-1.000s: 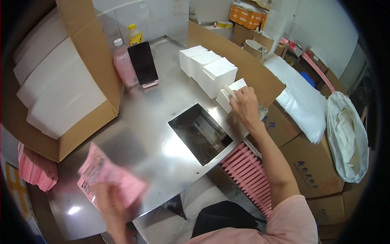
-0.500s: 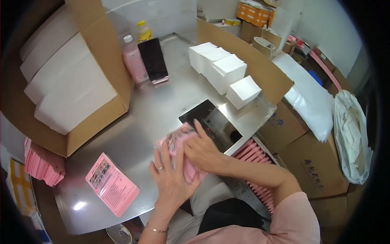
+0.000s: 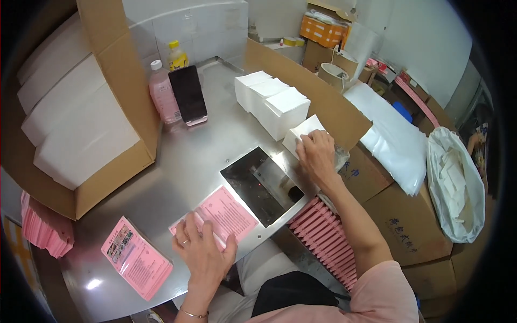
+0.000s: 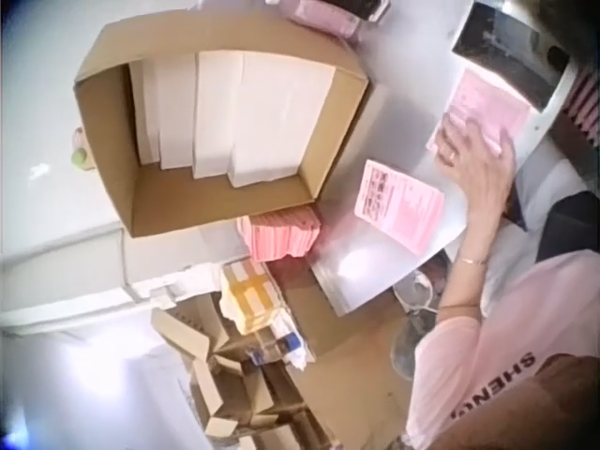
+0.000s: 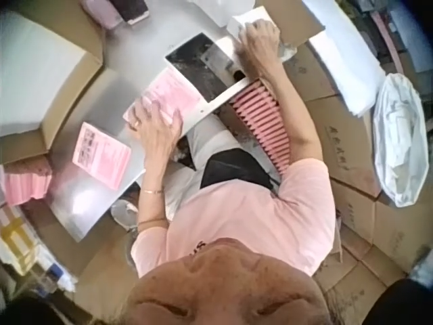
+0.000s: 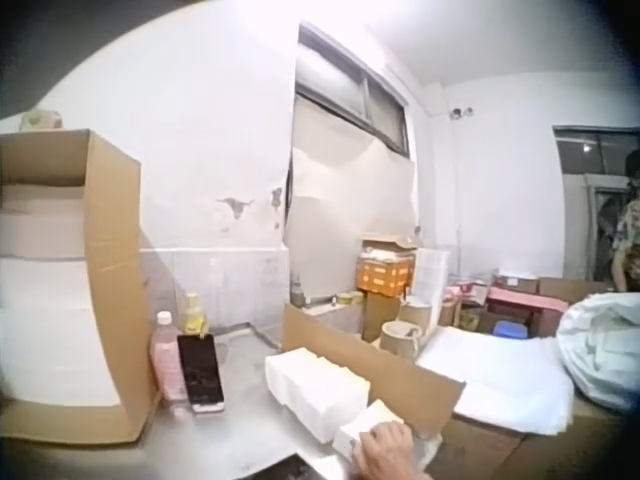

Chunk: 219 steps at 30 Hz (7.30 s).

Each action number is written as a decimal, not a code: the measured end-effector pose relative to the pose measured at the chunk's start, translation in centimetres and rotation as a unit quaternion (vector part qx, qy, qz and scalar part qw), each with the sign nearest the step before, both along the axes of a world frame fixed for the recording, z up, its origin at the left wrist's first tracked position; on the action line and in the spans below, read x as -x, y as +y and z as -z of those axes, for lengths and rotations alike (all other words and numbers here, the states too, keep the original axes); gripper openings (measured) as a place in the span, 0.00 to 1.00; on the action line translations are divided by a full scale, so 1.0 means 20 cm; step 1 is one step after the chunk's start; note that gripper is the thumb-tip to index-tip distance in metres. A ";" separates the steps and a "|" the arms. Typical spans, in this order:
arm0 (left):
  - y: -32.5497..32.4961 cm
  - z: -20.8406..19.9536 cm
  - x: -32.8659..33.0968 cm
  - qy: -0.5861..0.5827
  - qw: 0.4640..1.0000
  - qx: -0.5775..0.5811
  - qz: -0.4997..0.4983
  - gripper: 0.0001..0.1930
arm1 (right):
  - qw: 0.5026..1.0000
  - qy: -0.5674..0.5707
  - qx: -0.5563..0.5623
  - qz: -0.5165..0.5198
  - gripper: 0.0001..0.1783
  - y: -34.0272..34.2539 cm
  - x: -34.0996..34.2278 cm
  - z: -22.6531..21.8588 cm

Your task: Packaging small pink tissue packs into plastic bags and boxes.

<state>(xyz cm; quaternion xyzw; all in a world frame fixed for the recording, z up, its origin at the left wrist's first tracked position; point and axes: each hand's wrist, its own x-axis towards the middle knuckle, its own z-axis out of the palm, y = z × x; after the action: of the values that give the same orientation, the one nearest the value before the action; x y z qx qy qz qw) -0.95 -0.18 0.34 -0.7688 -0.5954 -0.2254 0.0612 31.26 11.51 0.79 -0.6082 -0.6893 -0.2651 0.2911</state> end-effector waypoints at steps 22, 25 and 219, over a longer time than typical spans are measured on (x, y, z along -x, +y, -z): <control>-0.01 -0.06 -0.05 -0.130 0.973 0.110 0.156 0.43 | 0.915 -0.066 0.263 -0.298 0.22 -0.25 0.73 0.15; -0.07 -0.14 0.04 -0.135 0.970 0.146 0.137 0.40 | 0.937 0.057 0.247 -0.241 0.19 -0.12 0.66 0.20; -0.01 0.01 -0.02 -0.060 0.997 0.035 0.023 0.24 | 0.994 0.092 0.043 -0.032 0.12 -0.05 -0.04 0.13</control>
<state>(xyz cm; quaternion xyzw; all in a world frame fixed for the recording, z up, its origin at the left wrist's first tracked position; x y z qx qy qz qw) -0.45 -0.28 0.18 -0.7688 -0.5877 -0.2521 -0.0067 31.98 10.61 -1.71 -0.6195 -0.6895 -0.1690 0.3350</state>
